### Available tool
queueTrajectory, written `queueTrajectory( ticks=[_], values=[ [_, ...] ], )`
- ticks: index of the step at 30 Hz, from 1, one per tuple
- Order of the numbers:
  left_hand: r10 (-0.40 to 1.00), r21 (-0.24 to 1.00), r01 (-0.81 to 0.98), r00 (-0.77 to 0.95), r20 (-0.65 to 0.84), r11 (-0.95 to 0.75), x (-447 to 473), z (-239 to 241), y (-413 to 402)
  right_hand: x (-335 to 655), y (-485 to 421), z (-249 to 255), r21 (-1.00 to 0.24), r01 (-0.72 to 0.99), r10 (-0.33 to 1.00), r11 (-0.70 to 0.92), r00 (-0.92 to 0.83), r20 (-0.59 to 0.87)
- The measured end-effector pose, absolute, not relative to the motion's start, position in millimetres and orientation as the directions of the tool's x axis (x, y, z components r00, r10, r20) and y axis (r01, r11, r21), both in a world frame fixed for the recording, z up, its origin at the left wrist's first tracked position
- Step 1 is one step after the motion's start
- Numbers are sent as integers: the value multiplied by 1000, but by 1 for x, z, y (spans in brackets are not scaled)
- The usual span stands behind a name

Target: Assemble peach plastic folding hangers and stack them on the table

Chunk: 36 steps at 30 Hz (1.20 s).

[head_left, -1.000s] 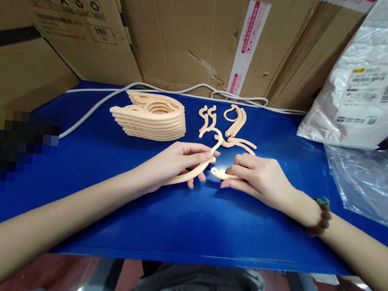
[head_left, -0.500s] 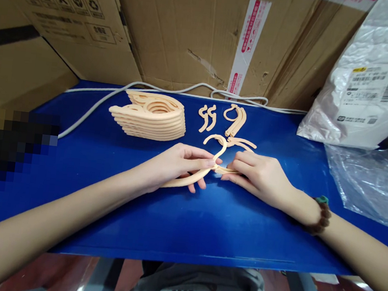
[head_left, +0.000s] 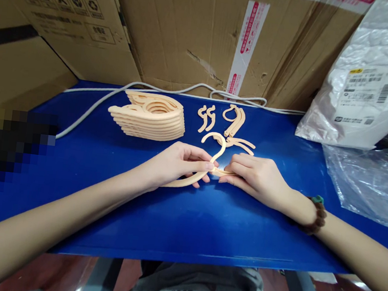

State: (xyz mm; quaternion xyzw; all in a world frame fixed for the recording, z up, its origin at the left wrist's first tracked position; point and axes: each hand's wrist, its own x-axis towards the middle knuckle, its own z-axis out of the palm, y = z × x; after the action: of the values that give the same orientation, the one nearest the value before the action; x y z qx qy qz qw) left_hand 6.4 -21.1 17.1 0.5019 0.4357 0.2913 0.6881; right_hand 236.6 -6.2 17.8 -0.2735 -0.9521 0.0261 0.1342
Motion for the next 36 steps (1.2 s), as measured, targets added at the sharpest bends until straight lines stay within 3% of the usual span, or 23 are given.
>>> queueTrajectory(
  ticks=[18,25,36],
  values=[
    [851,944,43,421,-314,327,7,13,-21,235,-10,18,-185,569,598,801,-776,200],
    [838,967,141,484,-253,211,9,10,-21,233,-14,16,-251,625,672,739,-709,215],
    [810,969,230,550,-203,86,10,11,-23,233,-16,20,-273,631,684,726,-702,199]
  ],
)
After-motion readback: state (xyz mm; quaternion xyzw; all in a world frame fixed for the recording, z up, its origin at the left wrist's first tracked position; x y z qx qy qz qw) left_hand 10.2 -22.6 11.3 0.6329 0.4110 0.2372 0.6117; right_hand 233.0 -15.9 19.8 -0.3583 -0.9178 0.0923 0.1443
